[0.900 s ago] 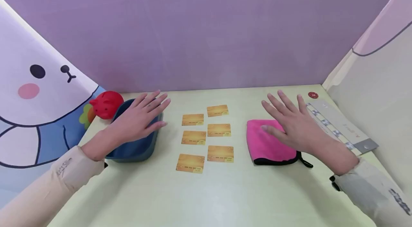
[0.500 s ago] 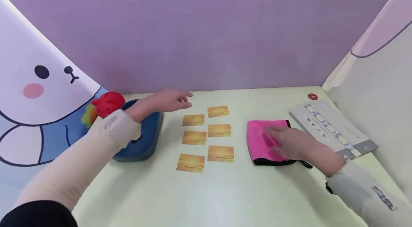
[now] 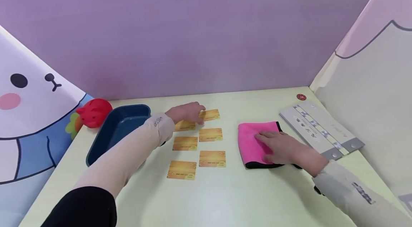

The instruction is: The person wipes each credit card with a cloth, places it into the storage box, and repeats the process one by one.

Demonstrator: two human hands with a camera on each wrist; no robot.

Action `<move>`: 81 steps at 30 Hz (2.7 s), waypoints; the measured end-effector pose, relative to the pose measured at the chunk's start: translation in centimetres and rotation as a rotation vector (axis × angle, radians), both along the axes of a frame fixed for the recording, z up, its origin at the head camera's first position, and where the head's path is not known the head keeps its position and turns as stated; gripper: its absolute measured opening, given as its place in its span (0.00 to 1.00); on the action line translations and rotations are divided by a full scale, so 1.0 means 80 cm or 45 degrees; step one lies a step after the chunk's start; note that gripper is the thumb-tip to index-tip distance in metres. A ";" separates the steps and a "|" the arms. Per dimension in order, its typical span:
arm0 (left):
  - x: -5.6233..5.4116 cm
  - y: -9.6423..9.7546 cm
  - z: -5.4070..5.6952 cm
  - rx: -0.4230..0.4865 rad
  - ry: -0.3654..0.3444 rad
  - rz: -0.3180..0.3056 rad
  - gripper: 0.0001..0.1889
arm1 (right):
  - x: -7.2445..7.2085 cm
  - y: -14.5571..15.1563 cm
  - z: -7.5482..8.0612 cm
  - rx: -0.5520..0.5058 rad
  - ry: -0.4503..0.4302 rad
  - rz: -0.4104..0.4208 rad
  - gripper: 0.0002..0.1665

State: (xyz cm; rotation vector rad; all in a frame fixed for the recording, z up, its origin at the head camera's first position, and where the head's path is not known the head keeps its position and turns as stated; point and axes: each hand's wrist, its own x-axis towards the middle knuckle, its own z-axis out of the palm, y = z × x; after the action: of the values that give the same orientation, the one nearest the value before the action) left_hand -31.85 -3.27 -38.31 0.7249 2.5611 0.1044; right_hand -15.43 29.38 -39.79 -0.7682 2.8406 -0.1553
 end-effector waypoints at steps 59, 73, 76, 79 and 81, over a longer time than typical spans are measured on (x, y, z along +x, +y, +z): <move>0.034 -0.026 0.058 0.987 0.054 0.248 0.23 | 0.005 -0.023 -0.003 -0.323 0.355 -0.191 0.19; 0.115 -0.045 0.069 1.725 0.136 0.500 0.19 | -0.003 -0.063 0.126 -1.000 0.791 -0.379 0.17; 0.127 -0.044 0.071 1.877 0.134 0.577 0.18 | 0.002 -0.084 0.138 -1.123 0.924 -0.304 0.17; 0.135 -0.043 0.072 2.002 0.115 0.636 0.18 | 0.005 -0.102 0.144 -1.226 1.012 -0.245 0.16; 0.138 -0.042 0.072 2.051 0.109 0.650 0.19 | 0.008 -0.111 0.145 -1.290 1.038 -0.216 0.15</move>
State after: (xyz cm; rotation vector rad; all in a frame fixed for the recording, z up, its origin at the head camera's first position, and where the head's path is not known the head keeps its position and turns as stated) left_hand -20.80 -6.66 -32.51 0.4434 2.1820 2.4259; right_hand -14.82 20.49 -28.22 -0.8578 3.4769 -1.7659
